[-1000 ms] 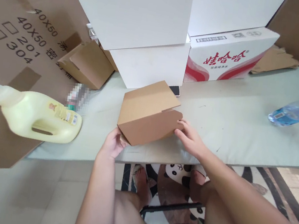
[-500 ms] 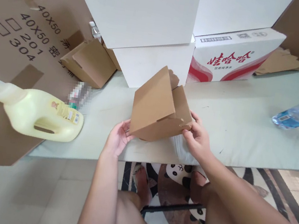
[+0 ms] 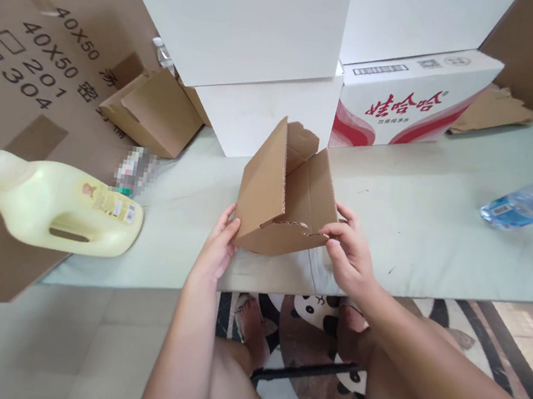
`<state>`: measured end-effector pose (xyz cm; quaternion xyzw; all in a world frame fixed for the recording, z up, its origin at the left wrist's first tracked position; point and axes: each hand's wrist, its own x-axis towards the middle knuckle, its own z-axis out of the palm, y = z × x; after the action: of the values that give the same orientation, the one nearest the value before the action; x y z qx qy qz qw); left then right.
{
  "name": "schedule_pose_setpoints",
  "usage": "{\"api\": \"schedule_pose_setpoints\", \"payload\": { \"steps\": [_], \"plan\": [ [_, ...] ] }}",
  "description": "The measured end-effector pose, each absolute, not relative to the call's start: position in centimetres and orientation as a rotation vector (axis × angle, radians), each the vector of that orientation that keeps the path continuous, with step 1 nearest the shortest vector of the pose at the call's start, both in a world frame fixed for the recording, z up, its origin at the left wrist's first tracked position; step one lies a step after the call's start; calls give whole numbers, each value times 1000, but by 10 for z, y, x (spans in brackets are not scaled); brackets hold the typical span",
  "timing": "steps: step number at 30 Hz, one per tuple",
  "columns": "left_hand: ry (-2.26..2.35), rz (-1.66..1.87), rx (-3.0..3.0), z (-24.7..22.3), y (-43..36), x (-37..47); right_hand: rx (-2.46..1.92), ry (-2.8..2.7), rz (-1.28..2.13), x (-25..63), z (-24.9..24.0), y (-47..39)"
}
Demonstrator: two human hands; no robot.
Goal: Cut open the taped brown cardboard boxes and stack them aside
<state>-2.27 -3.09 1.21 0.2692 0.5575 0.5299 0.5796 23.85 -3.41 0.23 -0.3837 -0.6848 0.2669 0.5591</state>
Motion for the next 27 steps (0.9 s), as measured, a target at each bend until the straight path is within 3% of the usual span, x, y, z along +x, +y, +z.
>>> {"api": "schedule_pose_setpoints", "payload": {
  "steps": [27],
  "plan": [
    [1400,1180,674,9,-34,-22,-924,-1564,677,238,-1,-34]
  ]
}}
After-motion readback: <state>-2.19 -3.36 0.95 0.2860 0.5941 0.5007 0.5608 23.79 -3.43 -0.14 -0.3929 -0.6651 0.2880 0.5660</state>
